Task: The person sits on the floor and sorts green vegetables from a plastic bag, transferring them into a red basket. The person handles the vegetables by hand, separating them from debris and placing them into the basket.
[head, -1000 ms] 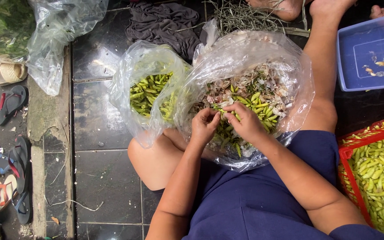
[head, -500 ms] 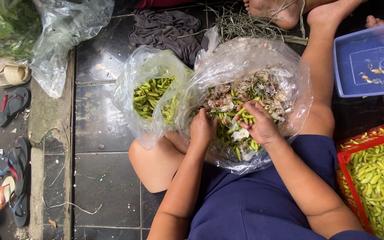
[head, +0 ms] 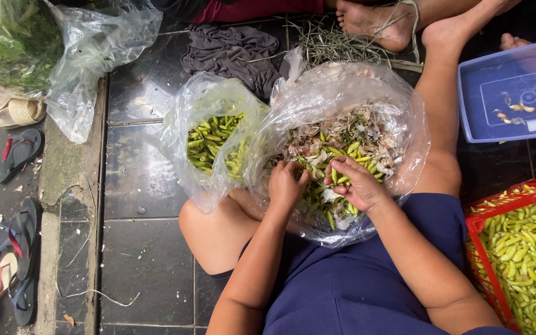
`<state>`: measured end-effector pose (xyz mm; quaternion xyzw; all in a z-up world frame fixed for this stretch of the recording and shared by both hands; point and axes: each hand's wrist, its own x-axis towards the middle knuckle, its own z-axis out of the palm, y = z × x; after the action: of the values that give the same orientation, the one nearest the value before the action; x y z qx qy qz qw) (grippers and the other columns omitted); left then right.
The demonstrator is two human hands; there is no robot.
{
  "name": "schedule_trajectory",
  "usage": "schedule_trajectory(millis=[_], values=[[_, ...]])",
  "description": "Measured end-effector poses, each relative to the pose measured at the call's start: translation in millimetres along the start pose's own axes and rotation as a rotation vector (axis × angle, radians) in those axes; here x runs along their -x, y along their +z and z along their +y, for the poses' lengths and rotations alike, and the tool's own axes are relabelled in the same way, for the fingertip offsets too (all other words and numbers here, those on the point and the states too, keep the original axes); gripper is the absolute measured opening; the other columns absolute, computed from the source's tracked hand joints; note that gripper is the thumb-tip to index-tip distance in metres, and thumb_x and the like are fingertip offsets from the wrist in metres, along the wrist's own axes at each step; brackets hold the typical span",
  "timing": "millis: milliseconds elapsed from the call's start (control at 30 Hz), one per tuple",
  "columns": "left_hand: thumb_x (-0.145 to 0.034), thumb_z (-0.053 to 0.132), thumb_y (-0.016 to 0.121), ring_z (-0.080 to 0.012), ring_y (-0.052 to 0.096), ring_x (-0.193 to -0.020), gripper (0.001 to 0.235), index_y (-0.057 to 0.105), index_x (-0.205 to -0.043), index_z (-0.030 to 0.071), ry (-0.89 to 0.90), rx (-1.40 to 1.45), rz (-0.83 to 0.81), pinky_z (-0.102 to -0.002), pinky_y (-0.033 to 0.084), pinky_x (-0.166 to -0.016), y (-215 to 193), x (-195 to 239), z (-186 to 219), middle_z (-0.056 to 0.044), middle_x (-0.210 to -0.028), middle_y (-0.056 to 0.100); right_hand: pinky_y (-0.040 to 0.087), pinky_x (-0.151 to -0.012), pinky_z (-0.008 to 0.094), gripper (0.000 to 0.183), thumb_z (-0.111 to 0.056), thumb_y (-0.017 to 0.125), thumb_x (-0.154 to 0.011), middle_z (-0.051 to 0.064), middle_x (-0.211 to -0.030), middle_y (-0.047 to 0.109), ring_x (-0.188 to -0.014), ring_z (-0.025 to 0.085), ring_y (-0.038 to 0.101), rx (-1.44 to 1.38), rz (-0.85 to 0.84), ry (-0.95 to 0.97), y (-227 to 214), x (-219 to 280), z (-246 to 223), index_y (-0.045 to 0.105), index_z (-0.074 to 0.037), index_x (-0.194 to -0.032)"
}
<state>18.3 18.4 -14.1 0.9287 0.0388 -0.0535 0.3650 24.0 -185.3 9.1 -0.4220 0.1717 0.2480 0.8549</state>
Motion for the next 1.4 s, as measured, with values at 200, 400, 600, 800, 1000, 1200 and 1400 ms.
schedule_trajectory(millis=[200, 400, 600, 800, 1000, 1200, 1400], values=[[-0.089, 0.022, 0.074, -0.0263, 0.070, -0.081, 0.016, 0.072, -0.099, 0.010, -0.081, 0.431, 0.088, -0.039, 0.058, -0.065, 6.5, 1.2, -5.2, -0.009, -0.082, 0.065, 0.038, -0.044, 0.016, 0.011, -0.013, 0.060, -0.101, 0.011, -0.092, 0.072, -0.077, 0.026, 0.075, 0.092, 0.036, 0.002, 0.8, 2.8, 0.3, 0.061, -0.013, -0.111], [-0.090, 0.004, 0.074, -0.0106, 0.061, -0.077, 0.007, 0.072, -0.096, 0.003, -0.104, 1.019, 0.041, -0.026, 0.053, -0.070, 12.6, -0.3, -10.1, -0.005, -0.077, 0.065, 0.037, -0.041, 0.014, 0.022, -0.024, 0.069, -0.101, 0.011, -0.093, 0.069, -0.073, 0.022, 0.072, 0.237, 0.109, -0.069, 1.4, 0.9, 17.4, 0.062, -0.010, -0.116], [-0.093, 0.005, 0.078, -0.0128, 0.069, -0.087, 0.011, 0.069, -0.098, 0.000, -0.024, 1.113, -0.130, -0.027, 0.057, -0.079, 9.2, 7.2, -0.2, -0.015, -0.099, 0.076, 0.034, -0.039, 0.013, 0.029, -0.026, 0.067, -0.102, 0.008, -0.091, 0.062, -0.070, 0.019, 0.070, 0.178, 0.081, -0.066, 8.9, 4.5, 3.6, 0.057, -0.012, -0.125], [-0.094, 0.011, 0.079, -0.0104, 0.061, -0.072, 0.016, 0.071, -0.095, -0.003, -0.046, 0.976, -0.153, -0.025, 0.052, -0.067, -3.7, 9.6, 7.3, -0.010, -0.078, 0.072, 0.033, -0.040, 0.012, 0.018, -0.022, 0.069, -0.101, 0.012, -0.099, 0.068, -0.067, 0.016, 0.069, 0.282, 0.110, -0.127, -0.3, -2.6, 10.3, 0.063, -0.009, -0.112], [-0.100, 0.018, 0.073, -0.0091, 0.057, -0.060, 0.018, 0.071, -0.089, 0.003, 0.058, 0.780, -0.161, -0.024, 0.046, -0.056, 2.6, 10.8, 4.4, -0.008, -0.065, 0.068, 0.032, -0.041, 0.013, 0.015, -0.020, 0.070, -0.101, 0.011, -0.089, 0.067, -0.065, 0.016, 0.069, 0.362, 0.154, -0.200, 6.6, -0.3, 9.9, 0.063, -0.008, -0.106], [-0.096, 0.018, 0.072, -0.0208, 0.057, -0.058, 0.020, 0.068, -0.081, 0.006, 0.139, 0.600, 0.048, -0.031, 0.047, -0.054, 6.9, 13.0, 8.3, -0.011, -0.059, 0.061, 0.035, -0.047, 0.018, 0.016, -0.021, 0.072, -0.101, 0.005, -0.058, 0.067, -0.050, 0.006, 0.054, 0.715, 0.172, -0.525, 13.6, 4.3, 14.8, 0.065, -0.006, -0.103], [-0.095, 0.024, 0.069, -0.0334, 0.068, -0.076, 0.016, 0.069, -0.092, 0.008, 0.147, 0.123, 0.158, -0.045, 0.055, -0.063, -5.5, 9.1, -4.5, -0.013, -0.074, 0.066, 0.056, -0.055, 0.028, 0.005, -0.008, 0.066, -0.102, 0.012, -0.089, 0.069, -0.062, 0.016, 0.066, 0.845, 0.148, -0.776, -2.4, 20.9, -11.4, 0.066, -0.005, -0.105]])
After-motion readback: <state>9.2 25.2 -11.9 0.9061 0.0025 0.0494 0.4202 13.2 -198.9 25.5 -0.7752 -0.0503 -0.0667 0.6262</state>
